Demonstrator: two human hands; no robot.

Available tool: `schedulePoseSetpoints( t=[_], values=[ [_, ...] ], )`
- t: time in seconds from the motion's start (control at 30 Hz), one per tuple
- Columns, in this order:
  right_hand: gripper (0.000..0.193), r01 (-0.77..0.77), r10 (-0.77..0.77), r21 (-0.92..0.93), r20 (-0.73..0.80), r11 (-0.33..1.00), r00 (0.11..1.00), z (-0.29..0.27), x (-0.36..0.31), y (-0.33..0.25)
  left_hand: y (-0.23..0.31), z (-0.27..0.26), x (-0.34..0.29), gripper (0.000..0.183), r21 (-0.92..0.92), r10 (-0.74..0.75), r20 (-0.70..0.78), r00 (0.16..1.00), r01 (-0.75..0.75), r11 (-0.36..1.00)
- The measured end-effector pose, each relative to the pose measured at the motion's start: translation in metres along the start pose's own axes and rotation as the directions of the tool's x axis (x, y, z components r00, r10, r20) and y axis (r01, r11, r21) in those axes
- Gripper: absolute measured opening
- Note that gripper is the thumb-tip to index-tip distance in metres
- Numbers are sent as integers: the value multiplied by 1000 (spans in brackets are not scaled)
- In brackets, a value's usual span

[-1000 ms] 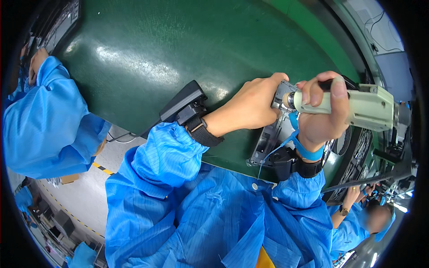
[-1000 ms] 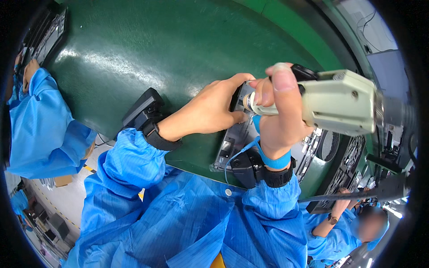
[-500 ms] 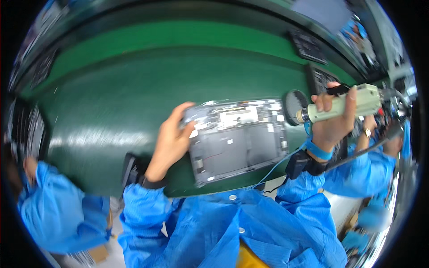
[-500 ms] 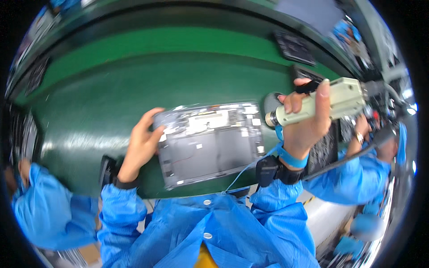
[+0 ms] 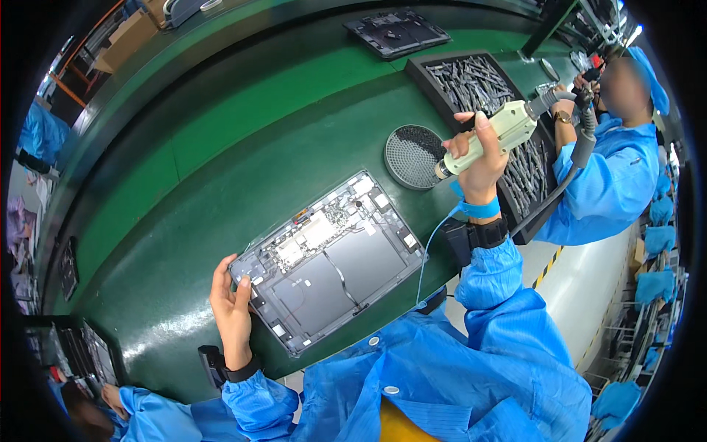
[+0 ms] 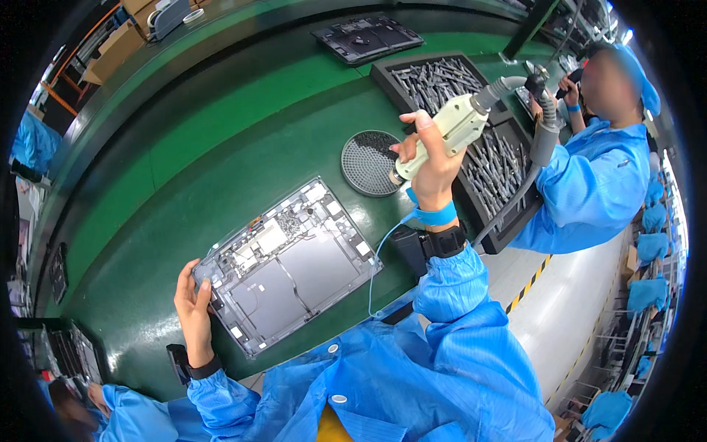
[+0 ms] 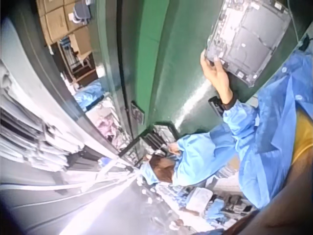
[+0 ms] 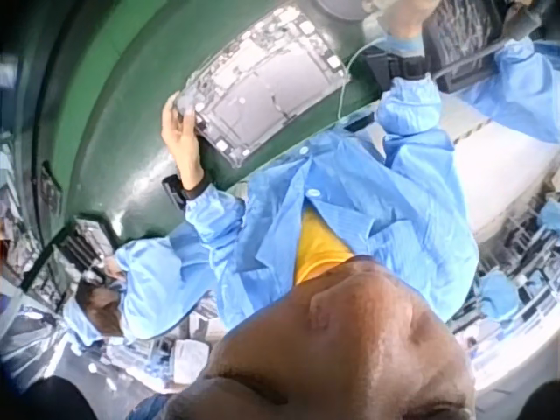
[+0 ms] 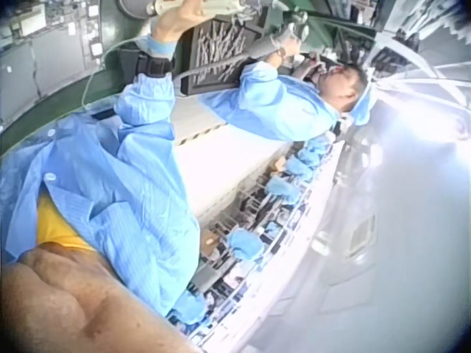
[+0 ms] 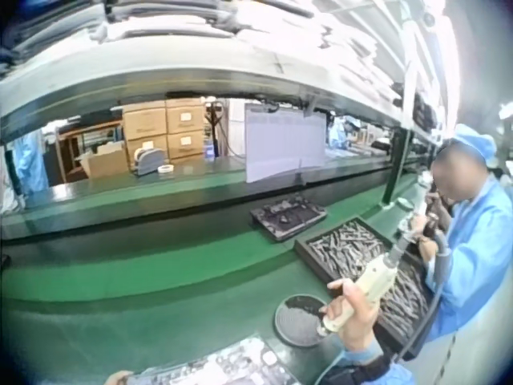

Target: Assembling electronic tablets or similar devices on a factory production line.

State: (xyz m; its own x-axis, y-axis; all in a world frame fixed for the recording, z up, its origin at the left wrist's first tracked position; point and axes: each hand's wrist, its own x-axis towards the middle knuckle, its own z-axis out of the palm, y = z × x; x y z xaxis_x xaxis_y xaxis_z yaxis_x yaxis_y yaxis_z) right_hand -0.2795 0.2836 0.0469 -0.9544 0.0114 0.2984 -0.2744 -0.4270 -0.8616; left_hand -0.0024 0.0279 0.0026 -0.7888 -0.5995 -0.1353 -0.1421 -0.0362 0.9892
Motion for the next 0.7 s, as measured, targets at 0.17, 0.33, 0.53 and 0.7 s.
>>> schedulePoseSetpoints(
  t=[0.17,0.33,0.53,0.7],
  values=[
    [32,-9,12,-133,26,991,1000,1,-2,4,2,2,0,40,42,-14,-13,1000,15,999],
    [31,-5,7,-154,11,988,1000,0,-3,6,4,7,-1,41,39,-12,-41,999,14,999],
    [31,-2,-1,-144,-18,990,1000,2,-5,5,2,6,-1,42,44,-4,-50,999,6,999],
    [26,30,-28,-69,22,997,999,6,-7,10,4,-1,-4,42,36,-23,-55,998,25,999]
  ],
)
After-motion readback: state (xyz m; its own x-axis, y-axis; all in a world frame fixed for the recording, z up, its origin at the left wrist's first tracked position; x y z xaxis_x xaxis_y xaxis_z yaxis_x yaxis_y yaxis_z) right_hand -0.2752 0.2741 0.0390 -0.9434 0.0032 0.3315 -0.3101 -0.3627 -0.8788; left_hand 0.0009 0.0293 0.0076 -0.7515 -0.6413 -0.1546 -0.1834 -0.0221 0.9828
